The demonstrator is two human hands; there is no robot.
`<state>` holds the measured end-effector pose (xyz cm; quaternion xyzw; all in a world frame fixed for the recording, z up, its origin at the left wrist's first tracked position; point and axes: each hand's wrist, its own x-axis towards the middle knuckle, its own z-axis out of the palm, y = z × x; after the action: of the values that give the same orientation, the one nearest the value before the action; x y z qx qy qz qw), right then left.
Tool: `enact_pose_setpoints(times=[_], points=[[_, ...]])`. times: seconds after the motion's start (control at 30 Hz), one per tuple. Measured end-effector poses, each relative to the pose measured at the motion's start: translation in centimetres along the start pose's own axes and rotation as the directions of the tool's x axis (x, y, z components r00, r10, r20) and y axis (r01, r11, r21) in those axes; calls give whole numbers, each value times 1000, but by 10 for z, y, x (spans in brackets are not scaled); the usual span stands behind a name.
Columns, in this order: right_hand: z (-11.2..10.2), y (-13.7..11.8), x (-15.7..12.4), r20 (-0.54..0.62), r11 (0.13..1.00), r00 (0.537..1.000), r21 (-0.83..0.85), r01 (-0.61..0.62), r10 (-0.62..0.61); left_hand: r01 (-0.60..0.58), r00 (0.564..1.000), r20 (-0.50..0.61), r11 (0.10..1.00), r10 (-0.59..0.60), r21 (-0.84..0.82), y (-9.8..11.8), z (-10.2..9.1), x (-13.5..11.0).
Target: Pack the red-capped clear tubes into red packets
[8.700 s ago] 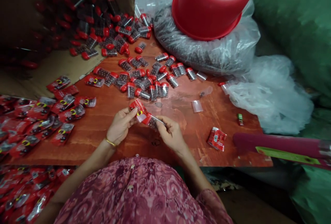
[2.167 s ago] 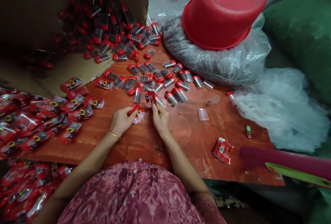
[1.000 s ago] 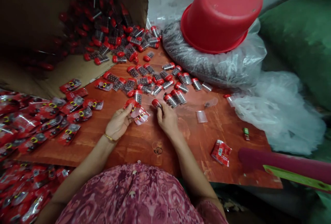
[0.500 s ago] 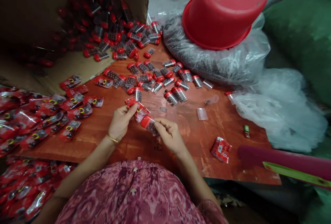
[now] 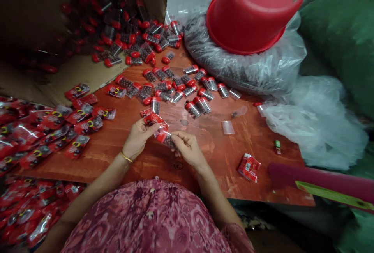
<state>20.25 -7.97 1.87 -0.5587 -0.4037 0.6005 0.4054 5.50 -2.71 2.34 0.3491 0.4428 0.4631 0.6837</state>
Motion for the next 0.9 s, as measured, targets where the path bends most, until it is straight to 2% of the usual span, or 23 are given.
enact_pose_setpoints(times=[0.1, 0.2, 0.33, 0.37, 0.5, 0.63, 0.77, 0.83, 0.9], points=[[2, -6, -1, -57, 995, 994, -56, 86, -89, 27, 1000, 0, 999, -27, -19, -2, 2, 0], [3, -9, -1, -150, 972, 965, -126, 197, -215, 34, 999, -6, 999, -35, -22, -4, 1, 1], [7, -1, 2, -119, 968, 971, -168, 187, -208, 93, 996, -1, 993, -93, -75, -9, 4, 2], [9, 2, 3, -146, 956, 958, -202, 215, -246, 119, 993, 0, 986, -120, -113, -10, 6, 2], [18, 15, 6, -242, 862, 858, -366, 352, -453, 193, 978, -25, 941, -208, -280, -10, 11, 1], [21, 22, 7, -243, 865, 857, -349, 360, -455, 260, 959, -5, 884, -284, -390, -7, 13, 0], [22, 23, 8, -275, 863, 841, -350, 364, -466, 205, 976, 4, 905, -220, -373, -7, 14, -1], [23, 22, 9, -272, 895, 870, -303, 328, -411, 179, 981, -9, 919, -195, -352, -7, 15, -2], [26, 20, 9, -218, 925, 911, -233, 299, -350, 177, 980, -28, 925, -198, -336, -7, 16, -3]])
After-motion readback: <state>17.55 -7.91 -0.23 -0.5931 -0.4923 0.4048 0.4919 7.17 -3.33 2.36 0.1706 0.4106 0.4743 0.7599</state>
